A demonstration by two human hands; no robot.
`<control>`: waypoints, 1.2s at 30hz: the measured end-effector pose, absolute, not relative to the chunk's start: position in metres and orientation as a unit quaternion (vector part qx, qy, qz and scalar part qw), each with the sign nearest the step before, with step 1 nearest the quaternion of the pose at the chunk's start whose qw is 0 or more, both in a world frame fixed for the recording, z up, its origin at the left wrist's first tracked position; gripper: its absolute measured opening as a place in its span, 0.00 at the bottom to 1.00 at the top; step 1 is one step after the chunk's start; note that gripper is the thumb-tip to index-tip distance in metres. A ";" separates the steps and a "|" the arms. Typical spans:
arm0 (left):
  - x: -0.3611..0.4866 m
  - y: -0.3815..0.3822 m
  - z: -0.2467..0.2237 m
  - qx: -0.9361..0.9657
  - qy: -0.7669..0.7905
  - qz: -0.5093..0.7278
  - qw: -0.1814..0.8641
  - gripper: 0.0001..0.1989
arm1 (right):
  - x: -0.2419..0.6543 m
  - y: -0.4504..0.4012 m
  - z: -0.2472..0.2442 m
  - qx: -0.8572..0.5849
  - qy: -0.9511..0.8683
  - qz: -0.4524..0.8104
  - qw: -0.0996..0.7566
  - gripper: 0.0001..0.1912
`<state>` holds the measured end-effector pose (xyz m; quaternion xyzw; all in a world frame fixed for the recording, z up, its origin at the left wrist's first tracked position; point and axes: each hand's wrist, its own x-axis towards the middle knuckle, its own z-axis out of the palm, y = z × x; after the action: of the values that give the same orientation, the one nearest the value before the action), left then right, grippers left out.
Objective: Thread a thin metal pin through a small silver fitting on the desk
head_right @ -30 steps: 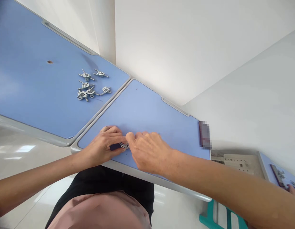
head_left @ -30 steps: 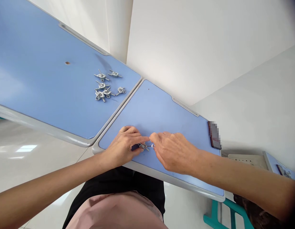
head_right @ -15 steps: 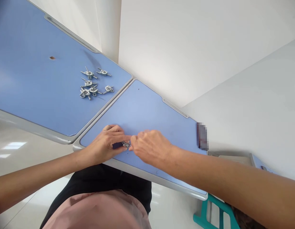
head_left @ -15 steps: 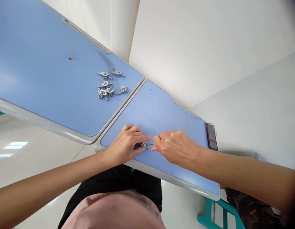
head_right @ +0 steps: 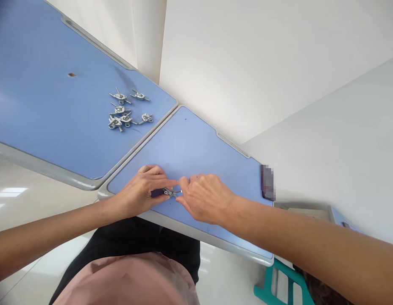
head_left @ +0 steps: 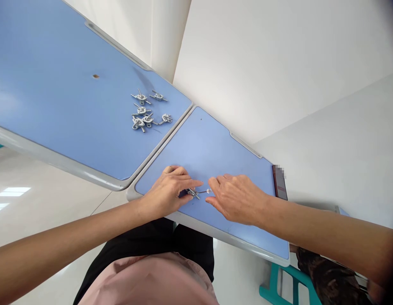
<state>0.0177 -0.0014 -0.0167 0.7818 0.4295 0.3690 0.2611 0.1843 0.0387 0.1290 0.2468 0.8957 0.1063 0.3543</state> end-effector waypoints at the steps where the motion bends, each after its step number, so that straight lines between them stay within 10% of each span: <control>1: 0.018 -0.002 -0.016 0.782 0.430 0.368 0.263 0.17 | 0.185 0.038 0.129 0.230 0.902 0.110 0.349 0.10; 36: 0.016 -0.003 -0.013 0.785 0.426 0.362 0.268 0.15 | 0.189 0.040 0.119 0.277 0.905 0.011 0.322 0.14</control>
<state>0.0165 -0.0027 -0.0125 0.7848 0.4257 0.3622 0.2679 0.1888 0.0404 0.1194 0.2773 0.9053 0.0108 0.3218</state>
